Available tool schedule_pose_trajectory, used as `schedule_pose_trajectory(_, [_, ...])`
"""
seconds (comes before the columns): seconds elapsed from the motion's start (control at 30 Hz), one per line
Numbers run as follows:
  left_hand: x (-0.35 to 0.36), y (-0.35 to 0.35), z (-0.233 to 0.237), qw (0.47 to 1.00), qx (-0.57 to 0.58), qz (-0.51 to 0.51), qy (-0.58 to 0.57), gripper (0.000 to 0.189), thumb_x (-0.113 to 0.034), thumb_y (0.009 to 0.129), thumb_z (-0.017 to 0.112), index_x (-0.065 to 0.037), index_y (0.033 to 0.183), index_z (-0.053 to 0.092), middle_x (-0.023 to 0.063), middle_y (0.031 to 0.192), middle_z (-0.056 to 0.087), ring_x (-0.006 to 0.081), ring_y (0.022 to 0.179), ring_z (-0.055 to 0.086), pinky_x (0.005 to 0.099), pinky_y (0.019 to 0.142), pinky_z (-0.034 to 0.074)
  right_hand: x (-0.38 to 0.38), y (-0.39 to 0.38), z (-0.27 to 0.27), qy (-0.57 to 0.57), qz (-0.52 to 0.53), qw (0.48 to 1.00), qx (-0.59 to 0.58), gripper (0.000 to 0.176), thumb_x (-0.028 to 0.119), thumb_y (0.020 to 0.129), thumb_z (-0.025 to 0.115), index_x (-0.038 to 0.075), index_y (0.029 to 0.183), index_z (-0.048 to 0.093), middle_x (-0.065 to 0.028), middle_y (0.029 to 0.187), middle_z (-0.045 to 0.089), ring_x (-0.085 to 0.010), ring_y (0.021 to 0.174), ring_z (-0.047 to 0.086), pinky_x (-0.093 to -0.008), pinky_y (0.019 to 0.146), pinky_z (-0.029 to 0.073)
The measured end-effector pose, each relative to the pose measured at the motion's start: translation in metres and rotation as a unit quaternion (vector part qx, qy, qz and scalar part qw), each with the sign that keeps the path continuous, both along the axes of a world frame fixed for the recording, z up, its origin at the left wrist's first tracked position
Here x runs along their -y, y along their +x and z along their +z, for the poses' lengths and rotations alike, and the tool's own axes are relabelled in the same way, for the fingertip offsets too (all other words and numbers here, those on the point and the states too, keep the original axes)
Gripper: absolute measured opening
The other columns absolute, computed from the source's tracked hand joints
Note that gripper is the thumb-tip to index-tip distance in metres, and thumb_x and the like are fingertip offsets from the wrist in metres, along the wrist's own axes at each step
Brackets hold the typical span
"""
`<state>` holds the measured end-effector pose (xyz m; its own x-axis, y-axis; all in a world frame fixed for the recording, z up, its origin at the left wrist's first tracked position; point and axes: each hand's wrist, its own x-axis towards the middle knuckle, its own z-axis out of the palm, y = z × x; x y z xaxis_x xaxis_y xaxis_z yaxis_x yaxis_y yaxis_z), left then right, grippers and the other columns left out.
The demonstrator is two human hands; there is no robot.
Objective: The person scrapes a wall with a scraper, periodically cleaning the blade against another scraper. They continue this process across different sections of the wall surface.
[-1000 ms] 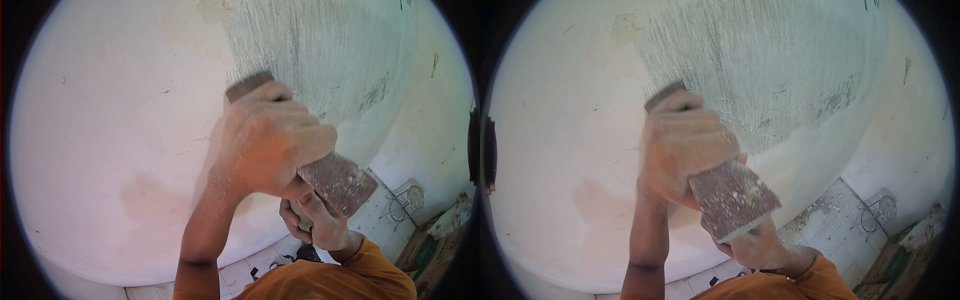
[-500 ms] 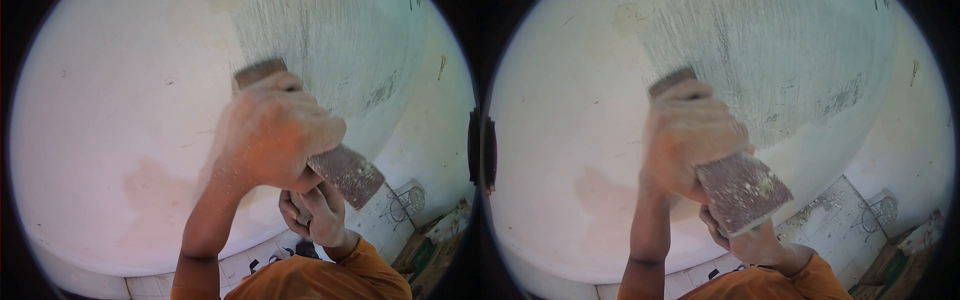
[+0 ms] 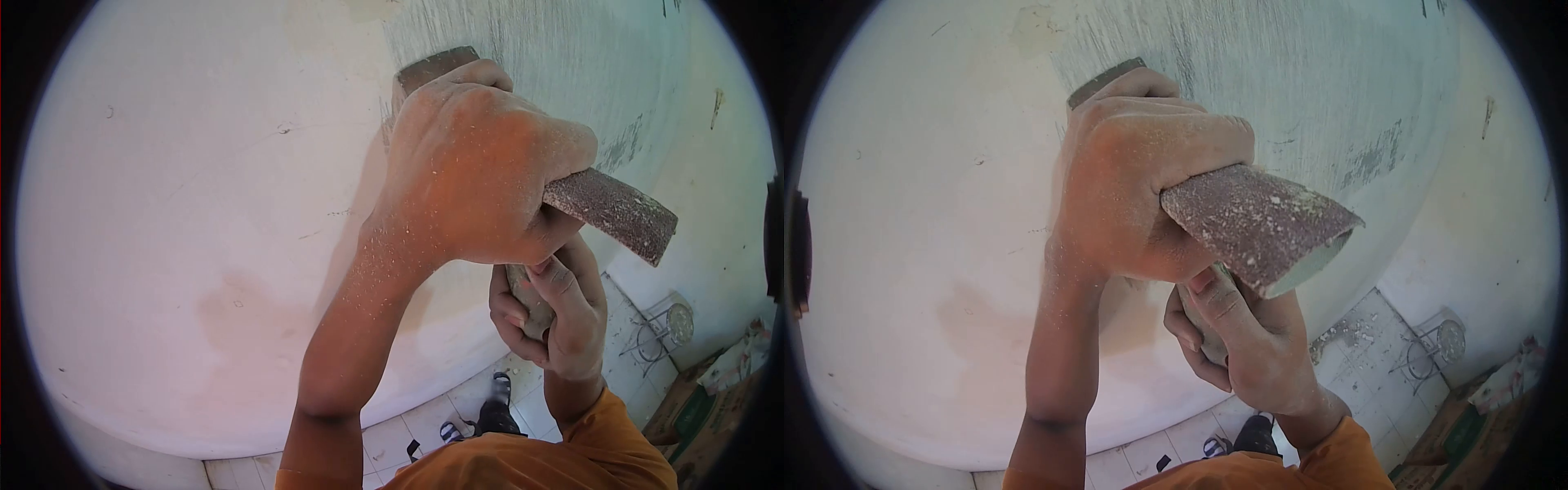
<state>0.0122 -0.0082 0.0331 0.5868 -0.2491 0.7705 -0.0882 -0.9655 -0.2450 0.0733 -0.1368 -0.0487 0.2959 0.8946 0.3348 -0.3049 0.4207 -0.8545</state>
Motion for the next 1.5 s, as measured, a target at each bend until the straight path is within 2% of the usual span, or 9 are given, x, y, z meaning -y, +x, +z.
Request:
schedule_pose_trajectory(0.2, [-0.006, 0.007, -0.022, 0.996, 0.054, -0.071, 0.001, 0.022, -0.022, 0.046, 0.069, -0.017, 0.057, 0.051, -0.0023, 0.05, 0.05, 0.0162, 0.048, 0.049, 0.0307, 0.069, 0.044, 0.003, -0.008, -0.013, -0.083, -0.09, 0.993, 0.003, 0.03, 0.027, 0.097, 0.045, 0.0, 0.109, 0.048, -0.0093, 0.061, 0.045, -0.0071, 0.037, 0.034, -0.0194, 0.029, 0.02])
schedule_pose_trajectory(0.57, [-0.007, 0.001, -0.013, 0.994, 0.081, -0.07, 0.004, 0.026, -0.023, 0.039, 0.066, -0.017, 0.055, 0.045, -0.0018, 0.047, 0.044, 0.0167, 0.046, 0.045, 0.0286, 0.065, 0.042, 0.006, 0.0, -0.004, -0.058, -0.009, 0.998, 0.029, 0.035, 0.029, 0.095, 0.047, -0.001, 0.112, 0.047, -0.0106, 0.061, 0.046, -0.0086, 0.035, 0.034, -0.0197, 0.029, 0.021])
schedule_pose_trajectory(0.67, [-0.009, 0.002, -0.013, 0.994, 0.077, -0.07, 0.015, 0.019, -0.023, 0.052, 0.071, -0.015, 0.064, 0.058, -0.0015, 0.055, 0.054, 0.0151, 0.05, 0.052, 0.0301, 0.063, 0.041, 0.009, 0.002, 0.001, -0.064, 0.001, 0.997, 0.035, 0.036, 0.029, 0.095, 0.047, -0.001, 0.113, 0.046, -0.0105, 0.061, 0.046, -0.0087, 0.035, 0.034, -0.0197, 0.029, 0.021])
schedule_pose_trajectory(0.93, [0.002, -0.003, 0.001, 0.999, 0.008, 0.033, 0.002, 0.024, -0.024, 0.052, 0.074, -0.018, 0.062, 0.054, -0.0035, 0.055, 0.055, 0.0121, 0.053, 0.054, 0.0278, 0.079, 0.045, 0.004, 0.001, 0.007, -0.026, -0.031, 0.999, 0.022, 0.031, 0.023, 0.096, 0.042, -0.001, 0.116, 0.045, -0.0091, 0.059, 0.043, -0.0065, 0.033, 0.028, -0.0187, 0.027, 0.019])
schedule_pose_trajectory(1.07, [-0.004, -0.002, -0.028, 1.0, -0.018, 0.013, -0.003, 0.026, -0.026, 0.05, 0.072, -0.017, 0.064, 0.052, -0.0028, 0.055, 0.051, 0.0163, 0.054, 0.054, 0.0304, 0.07, 0.045, -0.001, 0.0, -0.03, -0.028, -0.001, 1.0, -0.006, 0.03, 0.024, 0.097, 0.041, 0.0, 0.115, 0.045, -0.0086, 0.058, 0.042, -0.0063, 0.03, 0.026, -0.0194, 0.026, 0.018])
schedule_pose_trajectory(1.13, [-0.002, -0.004, -0.028, 1.0, -0.028, 0.013, -0.004, 0.023, -0.024, 0.053, 0.074, -0.017, 0.061, 0.054, -0.0018, 0.054, 0.055, 0.0159, 0.055, 0.056, 0.03, 0.076, 0.045, 0.002, 0.0, -0.022, -0.043, 0.006, 0.999, 0.014, 0.03, 0.025, 0.097, 0.041, -0.001, 0.111, 0.045, -0.0085, 0.059, 0.043, -0.0068, 0.031, 0.028, -0.0195, 0.026, 0.019])
schedule_pose_trajectory(1.3, [0.0, 0.003, -0.021, 0.998, 0.046, -0.023, -0.034, 0.022, -0.019, 0.048, 0.066, -0.015, 0.058, 0.047, 0.003, 0.051, 0.048, 0.0236, 0.054, 0.052, 0.0309, 0.065, 0.046, 0.008, 0.011, -0.002, -0.053, 0.063, 0.997, -0.014, 0.016, 0.019, 0.097, 0.046, 0.004, 0.1, 0.046, -0.0041, 0.066, 0.045, -0.005, 0.046, 0.037, -0.0179, 0.031, 0.025])
schedule_pose_trajectory(1.33, [0.0, 0.003, -0.023, 0.999, 0.04, -0.006, -0.021, 0.022, -0.022, 0.05, 0.069, -0.014, 0.062, 0.052, 0.0023, 0.054, 0.051, 0.0229, 0.054, 0.053, 0.0319, 0.067, 0.045, 0.007, 0.012, -0.003, -0.063, 0.088, 0.994, -0.033, 0.01, 0.016, 0.097, 0.047, 0.007, 0.099, 0.046, -0.0022, 0.068, 0.046, -0.0039, 0.052, 0.04, -0.0172, 0.033, 0.027])
schedule_pose_trajectory(1.5, [0.002, -0.005, -0.062, 0.999, -0.011, 0.05, -0.006, 0.029, -0.031, 0.055, 0.074, -0.015, 0.076, 0.065, 0.0024, 0.075, 0.063, 0.0228, 0.071, 0.062, 0.0417, 0.081, 0.045, 0.002, 0.02, -0.048, -0.094, 0.095, 0.991, -0.004, 0.013, 0.018, 0.099, 0.046, 0.005, 0.096, 0.044, -0.0005, 0.061, 0.044, -0.0039, 0.04, 0.034, -0.0184, 0.033, 0.028])
